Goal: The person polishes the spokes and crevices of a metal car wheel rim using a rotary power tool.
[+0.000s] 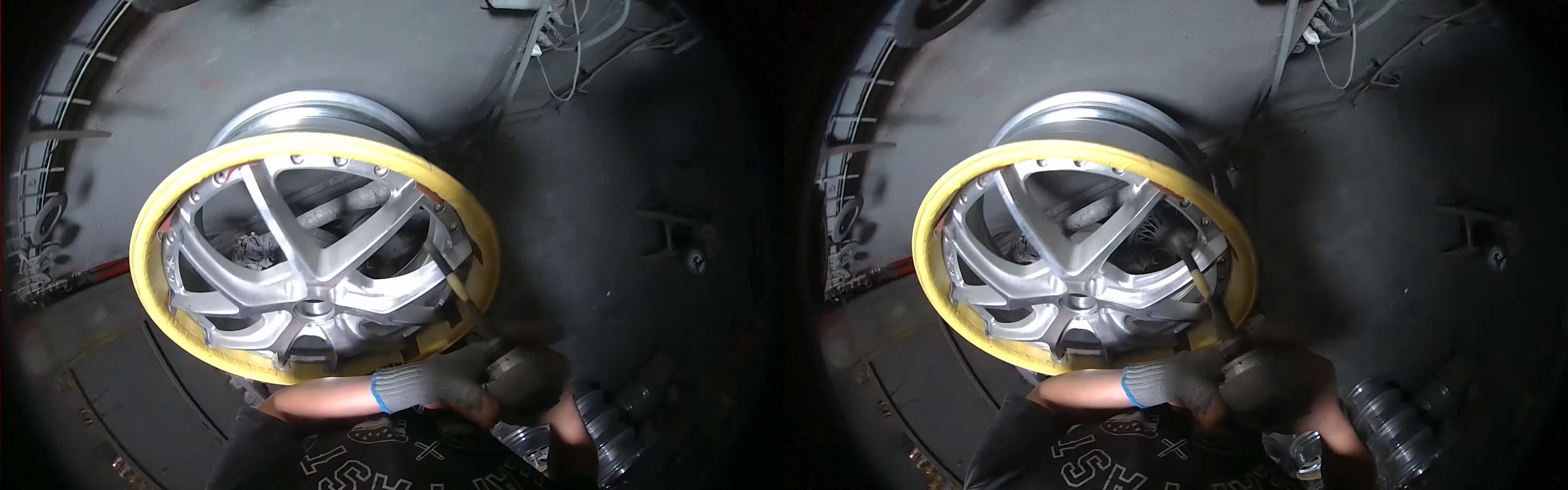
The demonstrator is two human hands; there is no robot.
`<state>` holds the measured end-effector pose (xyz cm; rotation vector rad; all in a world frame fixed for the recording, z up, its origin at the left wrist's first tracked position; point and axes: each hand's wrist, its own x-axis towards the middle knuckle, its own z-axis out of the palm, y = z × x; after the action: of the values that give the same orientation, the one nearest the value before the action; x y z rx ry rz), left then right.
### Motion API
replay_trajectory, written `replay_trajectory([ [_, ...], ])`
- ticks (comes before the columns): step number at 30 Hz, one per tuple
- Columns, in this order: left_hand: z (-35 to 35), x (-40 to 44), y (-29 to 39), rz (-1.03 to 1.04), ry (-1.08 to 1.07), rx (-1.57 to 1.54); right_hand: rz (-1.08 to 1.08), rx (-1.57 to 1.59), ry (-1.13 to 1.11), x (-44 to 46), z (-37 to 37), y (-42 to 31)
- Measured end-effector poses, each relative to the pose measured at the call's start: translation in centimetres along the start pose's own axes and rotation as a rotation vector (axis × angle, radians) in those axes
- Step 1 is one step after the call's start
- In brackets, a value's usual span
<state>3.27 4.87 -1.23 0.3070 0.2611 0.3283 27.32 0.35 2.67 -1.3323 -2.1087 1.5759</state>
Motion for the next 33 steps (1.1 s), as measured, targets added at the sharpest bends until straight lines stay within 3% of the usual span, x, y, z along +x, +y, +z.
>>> replay_trajectory([
  [2,-2.6,1.9,-0.8,-0.111,-0.137,0.272,0.086,0.188,-0.055,1.4,-0.6,-0.7],
  [4,-3.0,2.4,-1.4,-0.176,-0.210,0.396,0.144,0.237,0.104,3.2,-2.9,-3.3],
  [7,1.0,1.8,1.5,-0.143,0.008,-0.018,0.172,0.227,0.118,5.3,-5.1,-5.2],
  [10,1.2,1.4,5.6,-0.270,0.034,0.202,0.178,0.187,0.063,6.0,-5.6,-5.3],
  [14,0.3,1.7,2.2,-0.101,0.059,0.168,0.165,0.233,0.067,5.9,-5.3,-4.2],
  [16,-0.1,2.1,0.7,-0.082,0.106,0.094,0.088,0.198,0.115,5.7,-5.0,-4.2],
  [17,-0.2,2.3,0.8,-0.148,0.023,0.195,0.062,0.186,0.131,5.6,-4.8,-4.1],
  [19,-0.4,2.0,0.2,-0.213,-0.061,0.297,0.179,0.237,0.104,5.1,-4.2,-4.2],
  [20,-0.6,1.4,-0.9,-0.134,-0.026,0.277,0.217,0.253,0.097,5.0,-4.0,-4.2],
  [23,-1.3,-0.8,-3.7,-0.053,0.000,0.196,0.112,0.286,-0.022,6.8,-3.6,-4.6],
  [26,-2.3,-3.3,-6.3,-0.054,-0.027,-0.002,0.248,0.385,-0.358,8.3,-2.8,-6.6],
  [28,-4.2,-4.9,-8.0,-0.061,-0.045,-0.068,0.094,0.200,-0.105,7.5,-0.4,-8.0],
  [29,-5.8,-5.9,-9.0,-0.166,-0.295,-0.321,0.099,0.197,-0.099,7.1,0.7,-7.8],
  [32,-4.9,-9.6,-5.0,-0.334,-0.351,-0.368,-0.035,0.196,-0.040,6.2,4.0,-6.8],
  [33,-5.8,-11.2,-4.9,-0.530,-0.265,-0.360,-0.080,0.159,0.067,5.9,4.8,-7.0],
])
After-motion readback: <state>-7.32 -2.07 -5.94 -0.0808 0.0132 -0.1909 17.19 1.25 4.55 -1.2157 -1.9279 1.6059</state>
